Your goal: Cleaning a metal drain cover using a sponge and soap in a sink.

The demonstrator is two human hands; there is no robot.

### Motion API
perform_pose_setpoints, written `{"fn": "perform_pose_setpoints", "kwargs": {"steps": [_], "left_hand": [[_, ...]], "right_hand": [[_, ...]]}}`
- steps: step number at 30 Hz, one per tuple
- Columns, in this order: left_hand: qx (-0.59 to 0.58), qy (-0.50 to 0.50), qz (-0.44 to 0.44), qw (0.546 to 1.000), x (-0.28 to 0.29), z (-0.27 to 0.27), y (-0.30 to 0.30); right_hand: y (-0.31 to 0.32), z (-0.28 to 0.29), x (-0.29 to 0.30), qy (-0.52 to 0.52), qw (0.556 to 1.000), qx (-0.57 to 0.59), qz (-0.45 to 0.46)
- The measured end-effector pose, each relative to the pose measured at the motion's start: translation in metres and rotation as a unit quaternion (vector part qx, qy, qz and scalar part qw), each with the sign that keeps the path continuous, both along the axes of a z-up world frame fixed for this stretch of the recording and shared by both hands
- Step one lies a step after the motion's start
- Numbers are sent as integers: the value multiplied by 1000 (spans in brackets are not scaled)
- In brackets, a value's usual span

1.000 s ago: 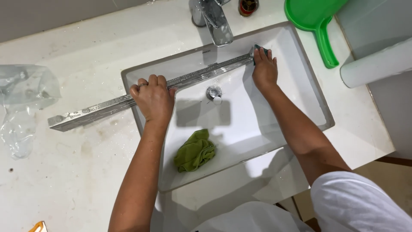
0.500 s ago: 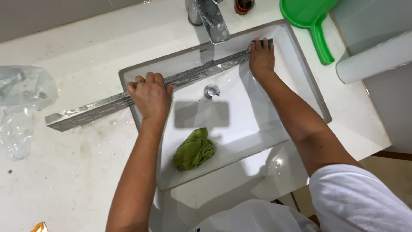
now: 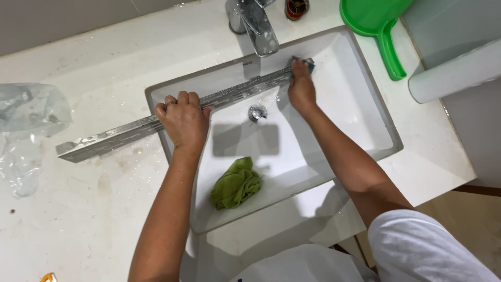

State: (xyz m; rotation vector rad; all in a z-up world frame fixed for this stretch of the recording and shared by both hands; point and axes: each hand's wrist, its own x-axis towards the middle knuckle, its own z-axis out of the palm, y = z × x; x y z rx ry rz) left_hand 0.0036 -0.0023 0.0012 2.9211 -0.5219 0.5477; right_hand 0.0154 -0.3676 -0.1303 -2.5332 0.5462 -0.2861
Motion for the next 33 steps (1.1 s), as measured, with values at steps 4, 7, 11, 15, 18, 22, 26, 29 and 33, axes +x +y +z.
{"fn": "perform_pose_setpoints", "kwargs": {"steps": [4, 7, 11, 15, 18, 22, 26, 29, 33], "left_hand": [[8, -18, -5, 1000, -6, -2, 0], [5, -35, -3, 999, -4, 3, 0], [-7, 17, 2, 1000, -4, -1, 0], [-12, -6, 5, 1000, -6, -2, 1], [-1, -38, 0, 999, -5, 0, 1], [-6, -23, 4, 1000, -2, -4, 1], [0, -21, 8, 1000, -4, -2, 1], [14, 8, 22, 1000, -1, -6, 0], [49, 59, 47, 996, 7, -13, 0]], "right_hand": [[-43, -25, -4, -12, 1000, 4, 28], [-49, -29, 11, -16, 1000, 26, 7], [-18, -3, -4, -38, 999, 12, 12], [-33, -15, -3, -48, 998, 45, -4], [-34, -9, 3, -41, 996, 66, -48], [7, -32, -5, -77, 997, 17, 11], [157, 13, -36, -153, 963, 10, 223], [165, 41, -41, -140, 950, 23, 277], [65, 1, -23, -109, 971, 53, 205]]}}
